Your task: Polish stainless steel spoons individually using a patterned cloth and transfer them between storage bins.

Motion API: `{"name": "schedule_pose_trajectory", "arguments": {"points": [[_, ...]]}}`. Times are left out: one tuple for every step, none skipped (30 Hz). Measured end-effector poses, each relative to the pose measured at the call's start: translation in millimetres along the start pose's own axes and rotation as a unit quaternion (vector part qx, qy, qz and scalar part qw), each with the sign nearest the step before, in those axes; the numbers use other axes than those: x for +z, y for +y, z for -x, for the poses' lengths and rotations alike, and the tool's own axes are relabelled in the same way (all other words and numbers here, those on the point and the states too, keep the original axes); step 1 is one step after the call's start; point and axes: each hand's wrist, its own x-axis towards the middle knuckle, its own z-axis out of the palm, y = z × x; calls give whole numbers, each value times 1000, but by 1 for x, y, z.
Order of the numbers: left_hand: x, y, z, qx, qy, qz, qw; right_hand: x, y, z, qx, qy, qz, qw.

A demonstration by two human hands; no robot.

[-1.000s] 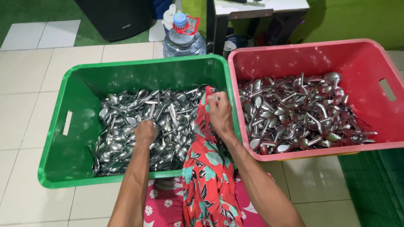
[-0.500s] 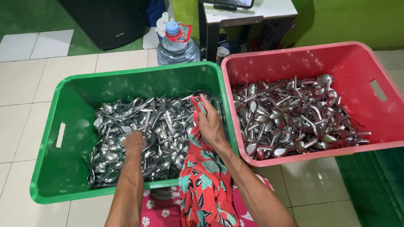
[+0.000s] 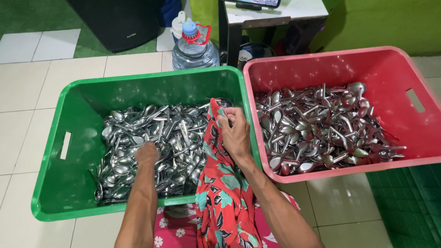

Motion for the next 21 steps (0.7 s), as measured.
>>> {"name": "schedule_pose_trajectory", "arguments": {"points": [[-4,2,2,-2,-2,0,1000,1,-1,0,2,-2,0,1000],[-8,4,4,1,16,-16,1000,2,-1,0,-13,0,4,1000],[-10,6,7,4,33,-32,999,3,-1,0,-28,1,8,1000],[-14,10,12,2,30,-32,999,2,-2,0,-25,-2,9,1000],[-20,15,15,8,47,-31,998,2,-4,0,-34,4,2,999],[-26,20,18,14,64,-31,997,2,-6,-1,-42,10,-5,999],[-11,17,0,14,64,-31,997,2,-10,1,-42,10,-5,999],[5,14,-18,50,92,-26,994,2,-14,4,-39,9,-3,999],[19,14,-37,87,121,-21,989,0,-19,5,-38,10,-1,999],[15,21,-34,90,122,-20,988,1,-17,5,-39,13,0,999],[12,28,-32,119,153,-19,981,2,-15,4,-34,11,3,999],[8,36,-30,148,183,-18,972,2,-13,4,-28,9,7,1000],[10,41,-34,152,184,-17,971,1,-17,5,-29,12,9,999],[11,46,-38,150,178,-23,972,0,-21,6,-24,10,20,999],[13,51,-43,148,172,-29,974,-1,-25,8,-20,8,31,999],[11,56,-43,152,172,-28,973,0,-23,5,-20,11,33,999],[11,59,-41,140,173,-36,974,0,-22,4,-15,14,30,999],[10,62,-40,127,174,-44,976,1,-20,3,-10,16,28,999],[20,60,-50,129,172,-43,976,1,-19,1,-9,17,30,999],[30,58,-60,121,188,-58,973,2,-19,-2,-1,15,28,999],[39,55,-70,111,205,-73,970,2,-18,-5,6,11,25,1000]]}}
